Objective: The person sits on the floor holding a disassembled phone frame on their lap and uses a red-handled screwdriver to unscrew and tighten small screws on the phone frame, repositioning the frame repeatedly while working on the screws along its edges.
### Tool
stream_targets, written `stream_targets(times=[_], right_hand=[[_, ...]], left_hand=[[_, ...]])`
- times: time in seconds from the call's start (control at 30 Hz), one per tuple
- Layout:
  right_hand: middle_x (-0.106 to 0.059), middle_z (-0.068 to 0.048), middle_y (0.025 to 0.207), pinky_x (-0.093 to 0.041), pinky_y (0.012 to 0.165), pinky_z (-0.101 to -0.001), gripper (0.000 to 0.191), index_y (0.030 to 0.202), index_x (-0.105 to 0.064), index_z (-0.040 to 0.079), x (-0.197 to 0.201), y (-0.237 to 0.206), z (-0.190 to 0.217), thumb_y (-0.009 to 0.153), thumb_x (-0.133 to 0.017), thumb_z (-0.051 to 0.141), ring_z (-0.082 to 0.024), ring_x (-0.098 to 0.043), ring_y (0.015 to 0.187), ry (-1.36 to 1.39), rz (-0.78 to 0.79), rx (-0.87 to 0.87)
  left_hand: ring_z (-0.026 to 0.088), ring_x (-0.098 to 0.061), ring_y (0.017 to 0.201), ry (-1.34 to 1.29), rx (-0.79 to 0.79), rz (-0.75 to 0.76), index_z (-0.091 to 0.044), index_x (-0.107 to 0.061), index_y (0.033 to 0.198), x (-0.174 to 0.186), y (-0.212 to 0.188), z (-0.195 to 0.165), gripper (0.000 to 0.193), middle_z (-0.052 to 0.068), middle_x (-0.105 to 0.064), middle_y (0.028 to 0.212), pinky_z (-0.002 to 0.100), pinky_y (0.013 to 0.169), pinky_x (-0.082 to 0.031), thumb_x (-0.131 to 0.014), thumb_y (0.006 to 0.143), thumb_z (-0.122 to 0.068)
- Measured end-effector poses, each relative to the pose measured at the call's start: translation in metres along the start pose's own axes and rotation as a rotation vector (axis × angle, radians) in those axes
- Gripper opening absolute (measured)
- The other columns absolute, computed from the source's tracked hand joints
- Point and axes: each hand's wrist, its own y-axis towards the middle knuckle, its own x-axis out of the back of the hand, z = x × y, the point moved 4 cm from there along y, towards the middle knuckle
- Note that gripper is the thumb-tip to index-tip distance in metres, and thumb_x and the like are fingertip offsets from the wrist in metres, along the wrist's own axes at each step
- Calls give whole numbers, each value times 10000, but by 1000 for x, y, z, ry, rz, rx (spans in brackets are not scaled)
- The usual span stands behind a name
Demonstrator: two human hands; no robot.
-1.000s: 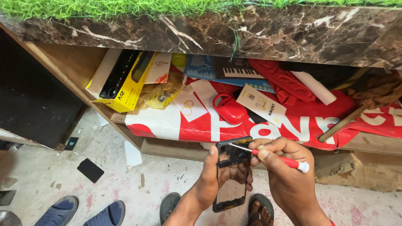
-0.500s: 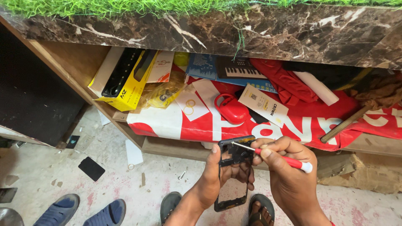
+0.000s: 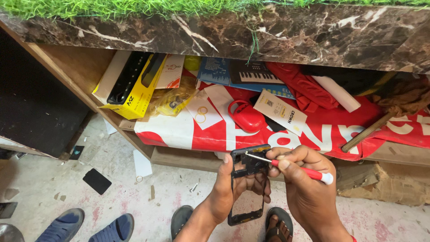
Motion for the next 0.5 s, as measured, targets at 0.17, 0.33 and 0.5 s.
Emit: stream_targets(times=[0.17, 0.33, 0.5], right_hand=[[-705, -256, 1103, -544, 820, -356, 39, 954, -647, -52, 0, 1, -1, 946, -616, -74, -210, -654, 834, -9, -15, 13], [-703, -248, 1091, -545, 816, -357, 34, 959, -654, -56, 0, 0, -1, 945, -631, -74, -206, -654, 837, -29, -25, 20], [-694, -250, 1103, -547, 816, -360, 33, 959, -655, -59, 1, -2, -2, 943, -633, -76, -210, -660, 849, -32, -26, 16]], left_hand=[[232, -667, 893, 3, 21, 5, -12, -614, 1228, 1, 0, 1, 985, 115, -654, 936, 390, 868, -548, -141, 942, -827], [231, -668, 878, 11, 32, -10, -26, -600, 1228, 2, 0, 4, 965, 116, -658, 936, 384, 861, -538, -147, 943, -829], [221, -673, 871, 60, 28, -15, -29, -607, 1223, 3, -1, 4, 983, 109, -661, 934, 362, 850, -528, -142, 931, -844]])
